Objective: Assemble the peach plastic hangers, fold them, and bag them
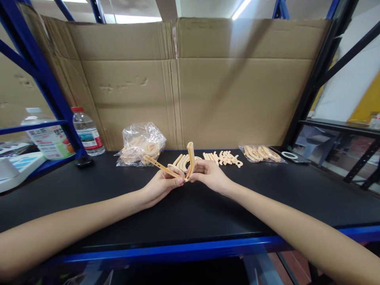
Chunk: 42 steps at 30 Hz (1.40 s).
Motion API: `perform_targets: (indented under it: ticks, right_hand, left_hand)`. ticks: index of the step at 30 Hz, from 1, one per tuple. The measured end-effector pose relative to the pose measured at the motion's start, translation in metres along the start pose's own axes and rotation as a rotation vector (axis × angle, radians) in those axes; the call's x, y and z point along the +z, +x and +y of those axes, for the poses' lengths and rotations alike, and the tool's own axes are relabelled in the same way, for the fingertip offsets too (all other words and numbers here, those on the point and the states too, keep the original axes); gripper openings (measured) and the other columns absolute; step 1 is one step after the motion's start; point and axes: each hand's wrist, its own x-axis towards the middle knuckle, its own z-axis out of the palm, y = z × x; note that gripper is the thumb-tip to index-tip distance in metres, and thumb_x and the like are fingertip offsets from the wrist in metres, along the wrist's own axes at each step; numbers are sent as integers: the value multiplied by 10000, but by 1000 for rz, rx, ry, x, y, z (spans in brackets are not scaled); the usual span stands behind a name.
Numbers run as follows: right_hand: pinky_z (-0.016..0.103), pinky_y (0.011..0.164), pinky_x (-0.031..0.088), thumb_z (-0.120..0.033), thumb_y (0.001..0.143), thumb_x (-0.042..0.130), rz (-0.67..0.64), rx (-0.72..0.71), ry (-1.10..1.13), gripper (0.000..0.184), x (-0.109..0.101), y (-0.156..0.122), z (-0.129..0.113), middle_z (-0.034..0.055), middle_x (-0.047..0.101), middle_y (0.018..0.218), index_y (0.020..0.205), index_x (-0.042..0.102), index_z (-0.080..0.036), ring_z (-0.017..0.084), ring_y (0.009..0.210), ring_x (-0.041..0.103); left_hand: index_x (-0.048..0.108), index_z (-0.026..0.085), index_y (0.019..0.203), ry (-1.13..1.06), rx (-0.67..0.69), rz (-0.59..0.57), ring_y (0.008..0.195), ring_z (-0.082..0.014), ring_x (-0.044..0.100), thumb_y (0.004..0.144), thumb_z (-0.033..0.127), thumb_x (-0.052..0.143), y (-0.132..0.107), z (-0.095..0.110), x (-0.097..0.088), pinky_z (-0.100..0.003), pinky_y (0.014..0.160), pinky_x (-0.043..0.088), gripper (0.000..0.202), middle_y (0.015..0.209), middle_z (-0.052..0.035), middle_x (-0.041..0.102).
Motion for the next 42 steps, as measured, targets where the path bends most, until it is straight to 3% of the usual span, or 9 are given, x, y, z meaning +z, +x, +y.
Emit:
perform_targets:
  ticks: [7, 21, 25, 29, 32, 35, 42]
  right_hand:
    - [345, 723, 546, -245, 678, 744, 74, -79, -38, 132, 7, -5, 6, -1, 652, 733, 768, 658, -201, 160, 704, 639]
    - [326, 669, 552, -307, 646, 784, 289, -93, -81, 242, 23, -5, 13, 10, 650, 709, 708, 579, -195, 159, 678, 634]
    - [256, 526, 530, -293, 626, 788, 217, -86, -12, 257, 6, 3, 2, 5, 621, 769, 759, 589, -198, 147, 700, 598]
    - [234, 486, 484, -287, 650, 774, 102, -3, -48, 224, -36, 6, -14, 1, 629, 703, 776, 626, -175, 93, 535, 559]
    - [275, 571, 523, -297, 635, 785, -26, 148, -171, 236, -67, 7, -20, 21, 666, 688, 751, 629, -164, 126, 579, 619]
    - [294, 616, 532, -331, 618, 793, -153, 228, -319, 269, -89, 8, -23, 30, 681, 695, 758, 647, -153, 150, 627, 645]
    - [285, 674, 489, -404, 643, 763, -463, 231, -678, 285, -102, 8, -25, 30, 693, 738, 780, 716, -159, 161, 698, 636]
  left_hand:
    - [638, 136, 667, 42, 76, 133, 670, -116, 520, 583, 179, 794, -5, -3, 7, -243, 662, 398, 183, 693, -1, 583]
    - [646, 117, 725, -80, 15, 266, 722, -122, 579, 541, 219, 850, -4, 0, 12, -253, 741, 460, 293, 694, -14, 630]
    - [662, 114, 786, -17, -14, 285, 757, -125, 600, 588, 241, 839, -2, 3, 8, -247, 743, 472, 295, 750, -36, 657]
    - [656, 114, 772, 14, -48, 294, 731, -111, 620, 605, 219, 834, 4, 11, -2, -230, 743, 493, 266, 742, -35, 659]
    - [647, 116, 769, 24, -132, 208, 735, -132, 651, 625, 203, 823, 11, 22, -15, -237, 738, 519, 244, 755, -61, 680]
    - [657, 101, 812, 94, -247, 26, 754, -147, 672, 650, 188, 809, 19, 35, -31, -237, 744, 534, 238, 838, -100, 700]
    - [670, 120, 856, 389, -259, -265, 776, -136, 668, 659, 188, 801, 33, 50, -69, -235, 763, 524, 246, 807, -57, 707]
